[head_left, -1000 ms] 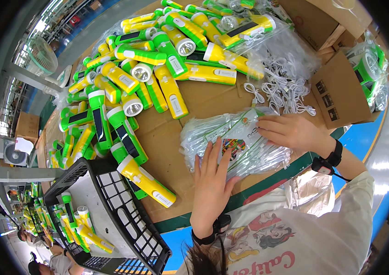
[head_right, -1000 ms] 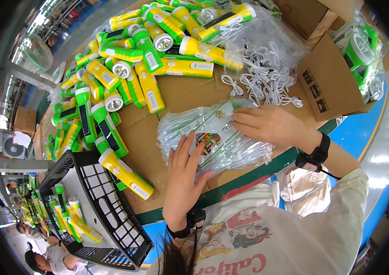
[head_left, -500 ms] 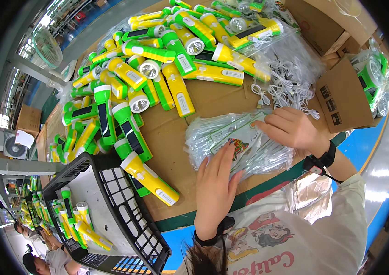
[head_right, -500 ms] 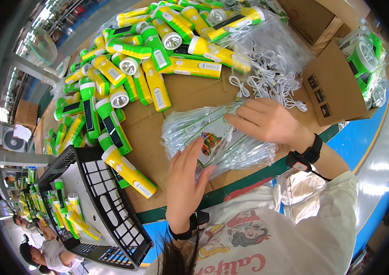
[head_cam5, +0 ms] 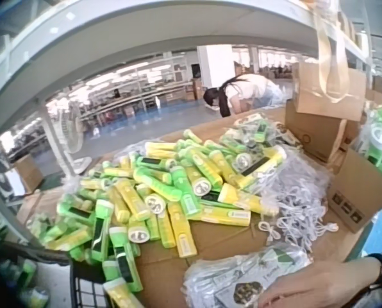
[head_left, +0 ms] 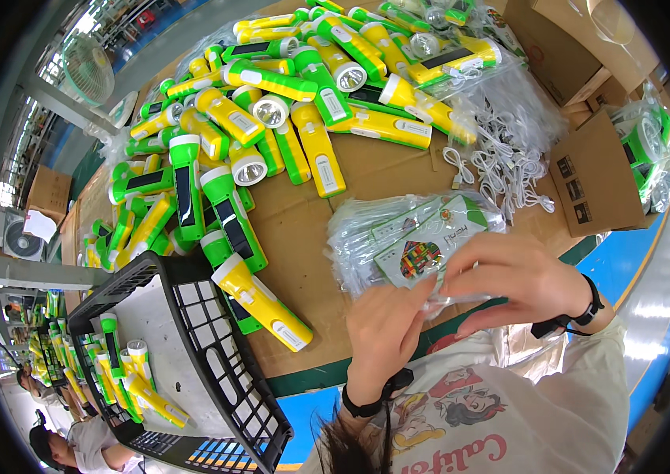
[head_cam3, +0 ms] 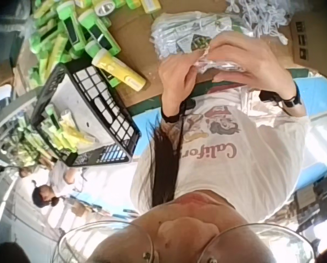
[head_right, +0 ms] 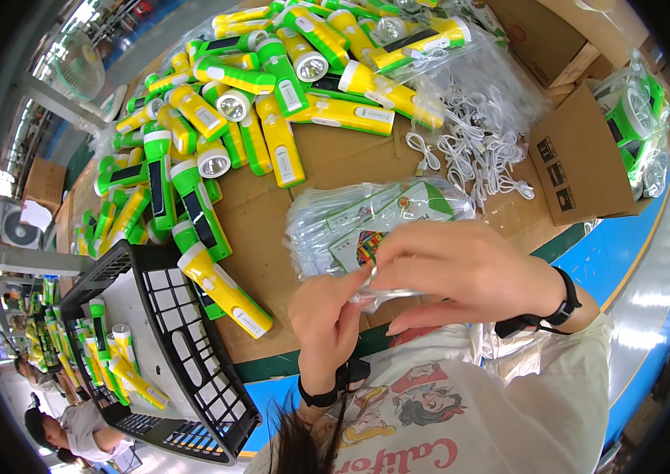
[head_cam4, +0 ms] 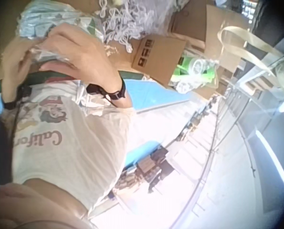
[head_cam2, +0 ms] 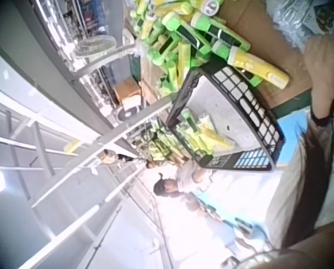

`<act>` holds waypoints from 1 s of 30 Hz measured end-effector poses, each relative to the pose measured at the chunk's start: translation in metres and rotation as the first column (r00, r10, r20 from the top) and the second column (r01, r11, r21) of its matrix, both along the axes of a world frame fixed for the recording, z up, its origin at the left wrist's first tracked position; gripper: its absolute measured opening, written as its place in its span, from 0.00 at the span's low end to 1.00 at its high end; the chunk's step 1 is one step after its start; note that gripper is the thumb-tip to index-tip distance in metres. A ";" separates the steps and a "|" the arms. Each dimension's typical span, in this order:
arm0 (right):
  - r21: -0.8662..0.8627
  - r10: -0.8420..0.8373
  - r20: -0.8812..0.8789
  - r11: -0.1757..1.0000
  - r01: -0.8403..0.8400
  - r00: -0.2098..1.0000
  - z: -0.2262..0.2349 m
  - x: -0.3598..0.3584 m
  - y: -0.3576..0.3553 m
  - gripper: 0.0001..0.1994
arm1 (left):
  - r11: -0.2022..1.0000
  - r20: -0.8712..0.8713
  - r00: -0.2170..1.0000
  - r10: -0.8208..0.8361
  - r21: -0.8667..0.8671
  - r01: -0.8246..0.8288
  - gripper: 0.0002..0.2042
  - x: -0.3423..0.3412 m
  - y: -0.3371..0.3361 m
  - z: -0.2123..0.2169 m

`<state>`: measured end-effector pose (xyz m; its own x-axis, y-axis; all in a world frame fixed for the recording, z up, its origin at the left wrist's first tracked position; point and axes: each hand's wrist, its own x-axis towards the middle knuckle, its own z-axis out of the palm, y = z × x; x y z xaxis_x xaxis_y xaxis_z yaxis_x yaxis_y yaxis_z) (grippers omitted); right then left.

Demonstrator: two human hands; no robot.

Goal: Place flashlights and charging cables into individual plastic bags.

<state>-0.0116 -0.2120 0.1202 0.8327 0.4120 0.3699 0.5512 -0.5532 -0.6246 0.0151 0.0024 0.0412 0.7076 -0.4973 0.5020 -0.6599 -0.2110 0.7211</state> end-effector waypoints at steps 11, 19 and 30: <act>-0.121 -0.033 0.086 0.992 0.043 0.996 0.030 -0.010 -0.046 0.06 | 0.991 0.071 0.991 0.115 0.059 -0.120 0.06 0.001 0.066 0.010; -0.008 -0.386 0.213 0.918 0.397 0.898 -0.005 0.003 -0.003 0.11 | 0.913 -0.515 0.853 0.088 -0.301 -0.276 0.09 -0.015 0.056 -0.008; -0.262 0.043 -0.055 0.964 -0.056 0.998 -0.032 0.023 0.033 0.16 | 0.990 -0.262 0.959 0.112 -0.052 -0.130 0.08 -0.009 0.053 -0.004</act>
<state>0.0115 -0.1788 0.0887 0.8228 0.5309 0.2029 0.5551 -0.6740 -0.4875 0.0059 0.0553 0.0370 0.8700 -0.3713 0.3243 -0.4224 -0.2225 0.8787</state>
